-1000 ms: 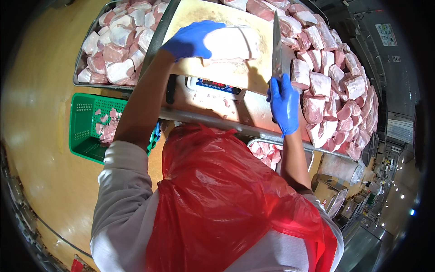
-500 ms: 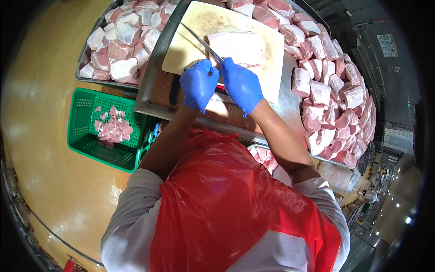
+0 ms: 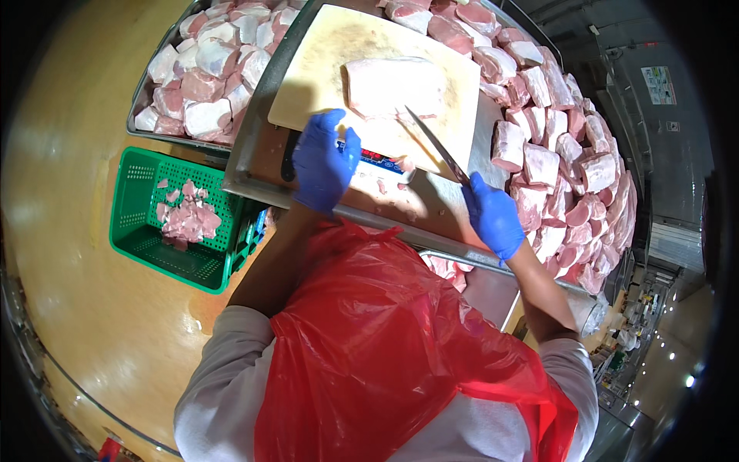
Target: The person cuts large pieces of raw meat into smaller portions using a knife on a cutting board. The trimmed pieces are placed into a green basket, while the main cuts are arranged in metal trays.
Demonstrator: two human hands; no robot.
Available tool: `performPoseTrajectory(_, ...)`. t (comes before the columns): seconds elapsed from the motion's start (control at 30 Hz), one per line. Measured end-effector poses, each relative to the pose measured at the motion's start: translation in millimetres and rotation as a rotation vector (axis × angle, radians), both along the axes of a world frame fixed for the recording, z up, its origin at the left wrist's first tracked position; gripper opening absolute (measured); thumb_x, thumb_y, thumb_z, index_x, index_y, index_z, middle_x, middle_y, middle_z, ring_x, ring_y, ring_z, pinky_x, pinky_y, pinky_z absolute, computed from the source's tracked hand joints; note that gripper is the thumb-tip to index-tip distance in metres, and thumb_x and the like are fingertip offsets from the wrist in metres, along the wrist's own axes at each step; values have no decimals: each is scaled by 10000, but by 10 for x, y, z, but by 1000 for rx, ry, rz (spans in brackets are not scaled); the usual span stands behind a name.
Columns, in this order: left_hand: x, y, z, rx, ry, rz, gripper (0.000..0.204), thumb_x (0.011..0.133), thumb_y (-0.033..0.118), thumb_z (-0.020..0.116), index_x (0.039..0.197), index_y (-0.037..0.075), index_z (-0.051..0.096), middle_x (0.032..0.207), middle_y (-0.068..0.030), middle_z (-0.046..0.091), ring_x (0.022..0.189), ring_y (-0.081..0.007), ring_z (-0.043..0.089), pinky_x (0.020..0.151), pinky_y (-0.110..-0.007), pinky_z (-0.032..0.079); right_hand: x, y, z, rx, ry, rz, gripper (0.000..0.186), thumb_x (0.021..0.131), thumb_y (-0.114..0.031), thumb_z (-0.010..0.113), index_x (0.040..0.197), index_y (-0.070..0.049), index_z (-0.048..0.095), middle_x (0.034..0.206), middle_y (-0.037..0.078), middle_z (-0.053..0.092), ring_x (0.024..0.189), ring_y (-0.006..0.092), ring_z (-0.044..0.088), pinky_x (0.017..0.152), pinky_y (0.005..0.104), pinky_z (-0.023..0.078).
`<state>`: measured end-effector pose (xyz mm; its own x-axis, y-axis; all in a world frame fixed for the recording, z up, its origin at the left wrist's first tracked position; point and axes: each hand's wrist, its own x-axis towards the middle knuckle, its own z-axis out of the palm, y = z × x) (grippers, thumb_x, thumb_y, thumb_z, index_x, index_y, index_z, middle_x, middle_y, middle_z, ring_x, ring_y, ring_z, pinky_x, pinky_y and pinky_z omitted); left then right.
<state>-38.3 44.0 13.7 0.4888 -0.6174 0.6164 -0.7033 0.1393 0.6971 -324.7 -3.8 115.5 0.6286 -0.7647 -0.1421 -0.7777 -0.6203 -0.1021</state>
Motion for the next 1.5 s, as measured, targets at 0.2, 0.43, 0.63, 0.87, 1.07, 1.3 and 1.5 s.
performPoseTrajectory(0.2,-373,105,-74,-46,-342,-535,294,801,101,698,1079,19,650,1034,-130,649,933,-316,642,778,-426,551,520,-56,-168,82,-495,-267,164,993,-178,591,1022,-28,533,780,285,636,725,497,616,574,553,453)
performPoseTrajectory(0.43,-529,235,-1333,212,-472,-780,207,744,129,649,938,70,689,1024,-124,659,969,-344,622,755,-441,543,333,-125,-179,165,-743,-454,195,994,-155,611,1071,24,608,834,245,683,713,399,687,587,429,491)
performPoseTrajectory(0.63,-340,375,-1706,588,-340,-822,132,771,118,611,881,65,661,937,-147,635,952,-357,611,787,-464,510,177,-107,-277,191,-705,-448,174,999,-148,601,1049,18,601,775,231,671,676,397,674,577,424,488)
performPoseTrajectory(0.87,682,1086,-1094,568,234,-230,87,799,67,621,877,30,633,857,-157,638,818,-351,627,752,-414,500,-335,-89,-549,202,-738,-555,237,1009,-206,606,1059,26,595,674,127,630,557,187,591,534,357,474)
performPoseTrajectory(1.07,1927,1872,-689,994,-190,338,393,894,56,594,1279,-19,614,1031,-201,689,917,-285,672,809,-358,546,-332,-472,-540,428,-969,-661,214,1041,-207,535,975,-6,570,720,37,579,599,104,547,555,278,467)
performPoseTrajectory(1.3,425,-247,90,304,-59,-304,792,871,258,768,1515,46,360,1396,-204,503,1216,-316,562,1006,-432,487,602,-1790,-688,437,-996,-327,403,1026,-273,561,1292,22,627,1082,17,634,961,87,565,824,261,487)
performPoseTrajectory(1.5,-217,-850,45,356,-309,-194,844,723,130,749,1486,60,396,1429,-361,350,1335,-538,366,1140,-510,322,1036,-2031,-557,712,-913,-130,418,1026,-377,539,1190,-28,700,956,6,652,867,93,537,813,266,463)
